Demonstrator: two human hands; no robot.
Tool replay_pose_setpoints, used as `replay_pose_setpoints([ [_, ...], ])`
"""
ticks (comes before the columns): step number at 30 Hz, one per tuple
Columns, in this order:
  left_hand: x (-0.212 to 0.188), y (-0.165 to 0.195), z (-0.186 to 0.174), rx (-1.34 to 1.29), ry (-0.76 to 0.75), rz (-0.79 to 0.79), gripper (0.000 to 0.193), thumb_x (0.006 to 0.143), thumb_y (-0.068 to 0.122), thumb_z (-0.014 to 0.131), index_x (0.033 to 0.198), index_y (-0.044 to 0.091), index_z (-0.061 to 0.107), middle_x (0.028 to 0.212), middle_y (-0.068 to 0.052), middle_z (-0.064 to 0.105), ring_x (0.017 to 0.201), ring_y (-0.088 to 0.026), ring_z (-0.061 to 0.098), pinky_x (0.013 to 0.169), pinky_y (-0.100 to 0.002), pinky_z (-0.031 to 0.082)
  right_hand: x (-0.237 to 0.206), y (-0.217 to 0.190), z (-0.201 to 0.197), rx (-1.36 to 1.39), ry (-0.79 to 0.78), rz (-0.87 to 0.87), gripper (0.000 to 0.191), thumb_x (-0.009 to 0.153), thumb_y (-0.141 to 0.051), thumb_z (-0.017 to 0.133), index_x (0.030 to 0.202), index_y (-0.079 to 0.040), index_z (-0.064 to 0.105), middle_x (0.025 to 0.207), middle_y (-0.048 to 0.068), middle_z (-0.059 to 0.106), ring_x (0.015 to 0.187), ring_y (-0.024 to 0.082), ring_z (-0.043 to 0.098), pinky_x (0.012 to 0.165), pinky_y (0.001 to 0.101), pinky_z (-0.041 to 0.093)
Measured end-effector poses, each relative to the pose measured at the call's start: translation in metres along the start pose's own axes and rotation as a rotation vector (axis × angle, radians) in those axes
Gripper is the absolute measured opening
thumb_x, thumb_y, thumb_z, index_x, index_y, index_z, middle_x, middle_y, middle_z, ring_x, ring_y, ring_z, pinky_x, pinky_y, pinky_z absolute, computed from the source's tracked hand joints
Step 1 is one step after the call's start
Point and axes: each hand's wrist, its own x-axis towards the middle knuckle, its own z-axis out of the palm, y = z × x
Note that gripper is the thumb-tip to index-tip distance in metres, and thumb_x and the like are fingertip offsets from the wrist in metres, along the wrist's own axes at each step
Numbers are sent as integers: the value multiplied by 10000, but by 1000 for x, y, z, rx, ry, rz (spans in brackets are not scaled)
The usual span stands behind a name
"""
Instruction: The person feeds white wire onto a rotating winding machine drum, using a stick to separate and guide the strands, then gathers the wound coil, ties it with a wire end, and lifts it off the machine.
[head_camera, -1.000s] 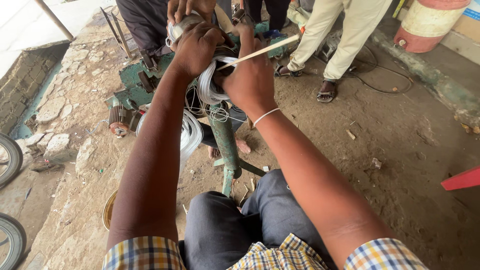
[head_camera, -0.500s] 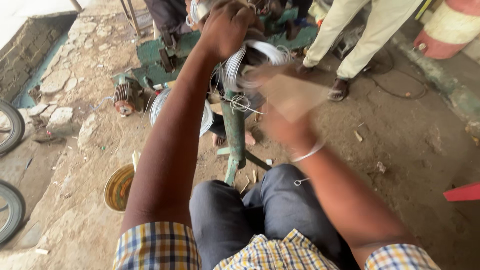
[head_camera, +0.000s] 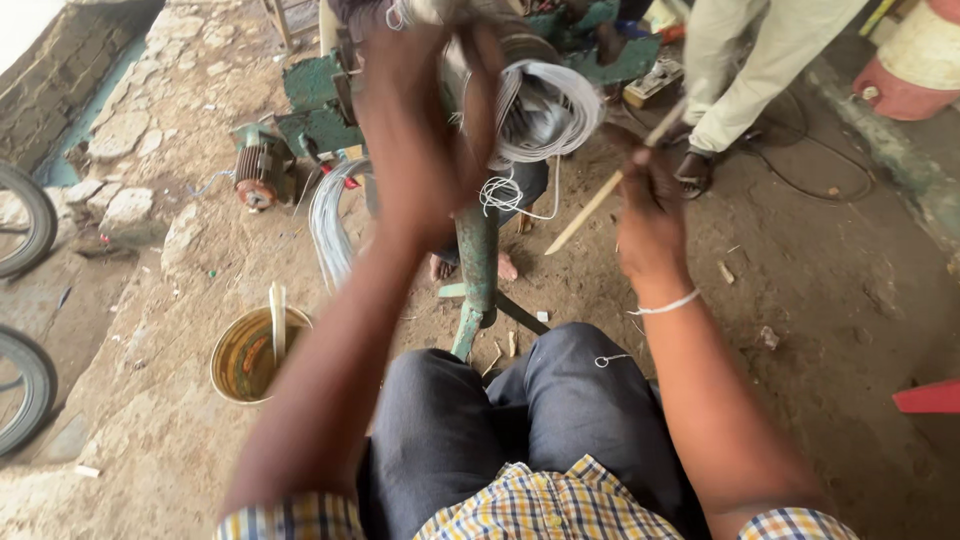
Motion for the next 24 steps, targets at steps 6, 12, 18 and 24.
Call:
replay_pose_setpoints([
  [6, -63, 46, 33, 222, -386, -238, 548, 894, 254, 678, 1366, -13, 601, 1334, -212, 631, 775, -343, 718, 653, -432, 590, -14, -19, -30, -21, 171, 37, 328, 1086, -352, 691, 959, -53, 651, 806, 10, 647, 702, 113, 608, 660, 287, 512],
  [12, -64, 31, 56, 368, -362, -270, 353, 994, 262, 652, 1310, 107, 666, 1192, -74, 689, 653, -295, 704, 580, -428, 554, -26, -100, -66, 23, 89, -267, 356, 1210, -319, 666, 1099, 19, 662, 945, 115, 682, 811, 196, 670, 758, 330, 571],
  [18, -72, 23, 61, 359, -289, -295, 307, 1003, 290, 646, 1286, 172, 672, 1171, -42, 712, 772, -281, 735, 633, -388, 570, -29, -168, -50, -421, -214, -441, 333, 1170, -302, 619, 1239, 21, 665, 1070, 146, 718, 913, 216, 710, 820, 323, 592],
  [24, -83, 20, 61, 388, -332, -303, 310, 1035, 277, 626, 1300, 118, 653, 1270, -118, 697, 782, -284, 742, 658, -383, 589, -7, -170, -9, -763, -475, -666, 192, 1032, -81, 577, 1129, 51, 678, 1067, 209, 709, 955, 343, 707, 867, 424, 571],
])
